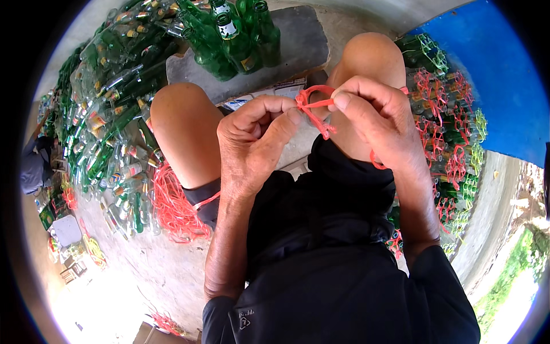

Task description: The person sits on the ground and ties knots in a red plastic string. They manipulate the string with both hands, forming loops and pulling them tight to create a series of knots.

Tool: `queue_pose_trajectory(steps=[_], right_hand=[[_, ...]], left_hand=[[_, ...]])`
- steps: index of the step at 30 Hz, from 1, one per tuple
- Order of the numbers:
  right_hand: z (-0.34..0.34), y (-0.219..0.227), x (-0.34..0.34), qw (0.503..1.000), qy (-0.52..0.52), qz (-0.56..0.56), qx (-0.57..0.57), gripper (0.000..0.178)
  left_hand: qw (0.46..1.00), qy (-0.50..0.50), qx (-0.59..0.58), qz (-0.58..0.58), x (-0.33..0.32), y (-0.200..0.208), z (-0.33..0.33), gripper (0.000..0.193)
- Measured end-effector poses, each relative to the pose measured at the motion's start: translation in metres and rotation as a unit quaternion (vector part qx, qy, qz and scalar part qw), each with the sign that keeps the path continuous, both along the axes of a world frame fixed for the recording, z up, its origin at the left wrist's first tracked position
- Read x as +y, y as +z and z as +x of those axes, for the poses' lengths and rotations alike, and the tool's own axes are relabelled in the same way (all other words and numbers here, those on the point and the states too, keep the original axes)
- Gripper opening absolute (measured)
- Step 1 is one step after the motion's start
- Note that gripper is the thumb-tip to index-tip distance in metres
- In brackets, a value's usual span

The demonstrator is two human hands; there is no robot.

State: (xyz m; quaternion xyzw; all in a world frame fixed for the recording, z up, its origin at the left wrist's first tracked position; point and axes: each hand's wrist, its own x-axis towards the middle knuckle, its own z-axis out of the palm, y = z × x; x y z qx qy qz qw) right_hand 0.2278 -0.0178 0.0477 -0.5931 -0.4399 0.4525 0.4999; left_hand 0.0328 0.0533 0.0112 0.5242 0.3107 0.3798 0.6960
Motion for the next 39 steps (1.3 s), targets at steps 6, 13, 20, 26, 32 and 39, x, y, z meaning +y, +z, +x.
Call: queue_pose_trajectory(steps=[6,13,20,26,32,39], right_hand=[[0.002,-0.013,-0.007,0.987,0.072,0.093,-0.113,0.012],[-0.003,-0.008,-0.009,0.993,0.022,0.091,-0.073,0.012],[-0.011,-0.001,-0.003,0.988,0.001,0.136,-0.074,0.012],[-0.011,-0.005,0.002,0.969,0.026,0.172,-0.177,0.013],[-0.017,-0.001,-0.005,0.973,0.025,0.149,-0.173,0.013],[-0.021,-0.014,-0.003,0.955,0.006,0.198,-0.221,0.014]], left_hand=[[0.999,0.032,-0.017,-0.007,-0.002,-0.005,0.005,0.012],[0.999,0.027,-0.025,-0.030,-0.005,-0.008,0.005,0.013],[0.998,-0.001,-0.032,-0.053,-0.003,-0.004,0.002,0.007],[0.999,-0.016,-0.037,-0.033,-0.005,0.002,0.003,0.010],[0.999,0.005,0.016,0.033,-0.007,-0.002,0.002,0.009],[0.996,0.006,0.050,0.067,-0.013,0.004,0.002,0.009]])
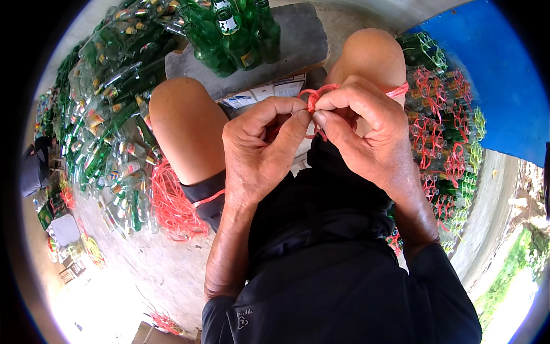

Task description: The person sits on the ground and ties knots in a red plastic string. They manipulate the string with both hands, forming loops and pulling them tight to create a series of knots.

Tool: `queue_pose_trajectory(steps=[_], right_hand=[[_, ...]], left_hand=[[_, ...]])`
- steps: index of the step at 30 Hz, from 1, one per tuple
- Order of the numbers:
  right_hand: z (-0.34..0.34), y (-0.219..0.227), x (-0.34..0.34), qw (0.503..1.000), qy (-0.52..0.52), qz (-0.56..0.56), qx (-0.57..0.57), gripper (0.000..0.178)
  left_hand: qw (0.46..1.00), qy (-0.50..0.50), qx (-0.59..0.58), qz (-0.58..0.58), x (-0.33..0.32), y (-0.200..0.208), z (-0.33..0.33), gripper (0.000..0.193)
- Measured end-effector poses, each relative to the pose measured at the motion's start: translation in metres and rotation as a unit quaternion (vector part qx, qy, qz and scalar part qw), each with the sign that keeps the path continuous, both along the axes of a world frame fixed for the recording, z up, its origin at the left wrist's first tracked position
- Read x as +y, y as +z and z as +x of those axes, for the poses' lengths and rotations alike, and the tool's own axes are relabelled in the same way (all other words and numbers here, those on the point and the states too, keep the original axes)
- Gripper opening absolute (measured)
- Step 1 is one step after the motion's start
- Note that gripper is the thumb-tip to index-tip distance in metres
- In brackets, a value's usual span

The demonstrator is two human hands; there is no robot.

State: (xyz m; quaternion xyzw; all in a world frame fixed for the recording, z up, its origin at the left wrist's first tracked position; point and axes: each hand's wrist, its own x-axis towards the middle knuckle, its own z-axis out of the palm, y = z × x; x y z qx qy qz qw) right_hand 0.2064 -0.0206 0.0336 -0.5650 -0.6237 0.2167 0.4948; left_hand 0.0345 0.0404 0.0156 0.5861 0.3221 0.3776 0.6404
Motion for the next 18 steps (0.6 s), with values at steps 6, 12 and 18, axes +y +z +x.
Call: queue_pose_trajectory(steps=[6,12,18], right_hand=[[-0.0029,-0.0014,-0.0007,1.000,-0.016,0.003,-0.023,0.011],[-0.0010,-0.0062,-0.0008,1.000,-0.002,0.007,-0.023,0.008],[0.0003,-0.0033,-0.0053,0.999,0.001,-0.030,0.036,0.007]], left_hand=[[1.000,0.004,0.019,0.023,-0.0037,0.0038,-0.0028,0.011],[0.999,-0.015,0.044,0.026,-0.0015,0.0042,-0.0058,0.012],[0.998,-0.006,0.058,0.013,0.0003,0.0009,-0.0076,0.010]])
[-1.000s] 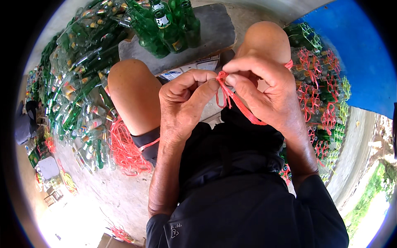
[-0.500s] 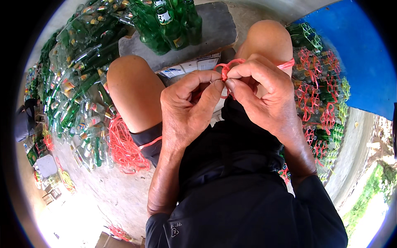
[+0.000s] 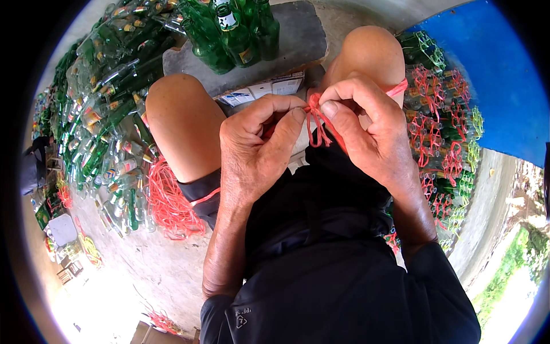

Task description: The person sits on the ground and ties knots in a red plastic string. They manipulate the string with both hands, forming loops and pulling them tight to create a series of knots.

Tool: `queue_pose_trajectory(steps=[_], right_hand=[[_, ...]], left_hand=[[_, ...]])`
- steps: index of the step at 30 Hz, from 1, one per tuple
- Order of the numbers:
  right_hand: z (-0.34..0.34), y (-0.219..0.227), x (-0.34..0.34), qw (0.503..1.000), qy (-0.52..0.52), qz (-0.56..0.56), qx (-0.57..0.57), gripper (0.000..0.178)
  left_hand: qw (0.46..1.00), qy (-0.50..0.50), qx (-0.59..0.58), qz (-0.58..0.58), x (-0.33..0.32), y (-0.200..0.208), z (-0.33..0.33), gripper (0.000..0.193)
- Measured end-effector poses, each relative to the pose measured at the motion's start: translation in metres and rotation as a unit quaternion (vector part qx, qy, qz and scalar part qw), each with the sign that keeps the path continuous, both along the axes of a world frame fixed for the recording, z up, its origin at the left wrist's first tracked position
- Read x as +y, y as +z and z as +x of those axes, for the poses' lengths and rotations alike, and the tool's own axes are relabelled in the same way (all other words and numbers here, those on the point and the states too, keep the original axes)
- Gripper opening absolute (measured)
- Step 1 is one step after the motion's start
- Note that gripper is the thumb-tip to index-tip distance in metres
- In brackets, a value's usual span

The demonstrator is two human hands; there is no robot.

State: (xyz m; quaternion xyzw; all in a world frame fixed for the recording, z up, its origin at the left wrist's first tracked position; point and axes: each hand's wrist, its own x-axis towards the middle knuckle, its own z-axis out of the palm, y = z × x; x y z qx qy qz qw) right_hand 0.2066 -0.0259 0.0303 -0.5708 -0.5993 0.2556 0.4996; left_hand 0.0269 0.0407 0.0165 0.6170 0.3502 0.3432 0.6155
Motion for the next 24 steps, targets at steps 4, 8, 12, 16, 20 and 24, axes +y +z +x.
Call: queue_pose_trajectory(steps=[4,8,12,16,20,24], right_hand=[[-0.002,0.002,-0.001,1.000,-0.023,-0.001,0.005,0.016],[0.003,0.009,-0.002,0.997,0.000,0.013,-0.072,0.025],[0.010,-0.001,0.001,0.997,0.025,0.024,-0.073,0.026],[0.013,-0.002,0.002,0.996,0.051,0.016,-0.068,0.024],[0.004,0.001,0.004,0.996,0.025,0.032,-0.075,0.020],[0.010,-0.007,0.009,0.991,0.033,0.056,-0.113,0.017]], left_hand=[[1.000,0.003,0.004,-0.002,-0.002,0.000,0.001,0.009],[0.999,0.007,-0.049,-0.016,-0.002,-0.006,0.001,0.010],[0.985,-0.001,-0.122,-0.122,-0.001,-0.004,0.001,0.011],[0.978,0.006,-0.121,-0.169,0.002,-0.014,-0.001,0.013],[0.972,0.006,-0.126,-0.196,0.002,-0.013,0.002,0.015],[0.963,0.000,-0.147,-0.227,0.003,-0.012,0.003,0.016]])
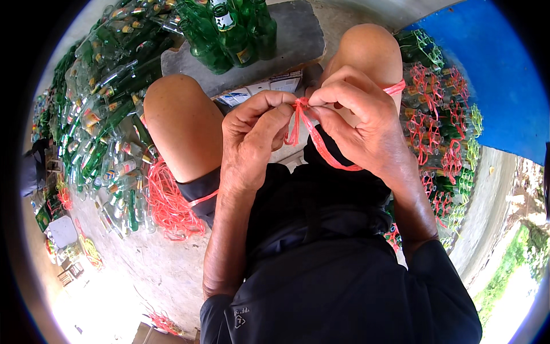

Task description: The person sits on the ground and ties knots in a red plastic string. They manipulate the string with both hands, forming loops and pulling them tight to create a series of knots.

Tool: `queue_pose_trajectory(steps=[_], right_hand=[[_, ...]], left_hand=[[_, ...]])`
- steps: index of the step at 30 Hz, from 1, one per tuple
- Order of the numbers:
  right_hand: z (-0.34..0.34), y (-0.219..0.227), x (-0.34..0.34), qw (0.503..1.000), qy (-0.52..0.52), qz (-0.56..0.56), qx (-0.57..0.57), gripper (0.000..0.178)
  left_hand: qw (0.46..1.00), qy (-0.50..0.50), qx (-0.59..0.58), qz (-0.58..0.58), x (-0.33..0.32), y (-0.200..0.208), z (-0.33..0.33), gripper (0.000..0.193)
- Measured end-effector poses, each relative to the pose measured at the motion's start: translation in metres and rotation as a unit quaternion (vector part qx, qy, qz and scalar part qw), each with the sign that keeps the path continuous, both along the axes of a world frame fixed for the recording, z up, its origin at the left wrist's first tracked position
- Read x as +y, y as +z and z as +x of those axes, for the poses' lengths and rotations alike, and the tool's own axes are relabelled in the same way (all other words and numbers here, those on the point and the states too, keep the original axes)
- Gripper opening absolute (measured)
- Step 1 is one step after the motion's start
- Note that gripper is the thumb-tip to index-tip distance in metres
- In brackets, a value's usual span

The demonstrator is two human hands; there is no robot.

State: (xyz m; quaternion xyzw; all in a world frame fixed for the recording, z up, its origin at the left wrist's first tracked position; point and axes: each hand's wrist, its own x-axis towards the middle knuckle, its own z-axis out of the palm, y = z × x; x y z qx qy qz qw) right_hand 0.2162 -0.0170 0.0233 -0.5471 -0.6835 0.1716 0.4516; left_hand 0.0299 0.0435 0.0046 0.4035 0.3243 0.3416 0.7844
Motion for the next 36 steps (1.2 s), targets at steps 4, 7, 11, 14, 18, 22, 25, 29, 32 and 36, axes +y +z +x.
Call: queue_pose_trajectory(steps=[4,7,11,14,18,22,25,29,32,36], right_hand=[[0.000,0.005,0.000,1.000,0.000,-0.008,-0.027,0.016],[-0.001,0.008,0.000,0.999,0.011,0.004,-0.043,0.017],[0.002,0.005,0.001,0.998,0.022,0.024,-0.060,0.020],[0.001,0.013,-0.002,0.995,0.015,0.021,-0.101,0.019],[-0.003,0.019,-0.010,0.992,0.002,-0.014,-0.127,0.018],[-0.005,0.013,-0.013,0.992,0.002,-0.014,-0.122,0.018],[-0.007,0.012,-0.015,0.993,0.014,-0.026,-0.115,0.017],[-0.012,0.008,-0.015,0.999,0.007,-0.037,-0.018,0.013],[-0.014,0.009,-0.020,0.990,-0.027,-0.114,0.079,0.013],[-0.010,0.012,-0.018,0.968,-0.003,-0.189,0.164,0.017]], left_hand=[[0.999,-0.007,-0.014,-0.031,0.002,-0.002,0.000,0.016],[1.000,-0.018,-0.014,-0.019,0.002,-0.006,-0.001,0.018],[0.998,-0.033,-0.004,0.048,-0.001,-0.002,0.003,0.017],[0.999,-0.038,0.007,0.032,-0.001,0.000,0.003,0.018],[0.999,-0.028,0.028,0.009,-0.001,-0.001,0.001,0.016],[0.999,-0.013,0.012,-0.028,-0.006,-0.003,0.003,0.017],[0.997,-0.018,-0.029,-0.065,-0.007,-0.006,0.001,0.017],[0.996,0.003,-0.036,-0.077,-0.008,-0.003,0.001,0.019],[0.993,-0.026,-0.060,-0.094,-0.003,-0.004,-0.005,0.020],[0.994,-0.026,-0.062,-0.086,-0.004,-0.005,-0.004,0.019]])
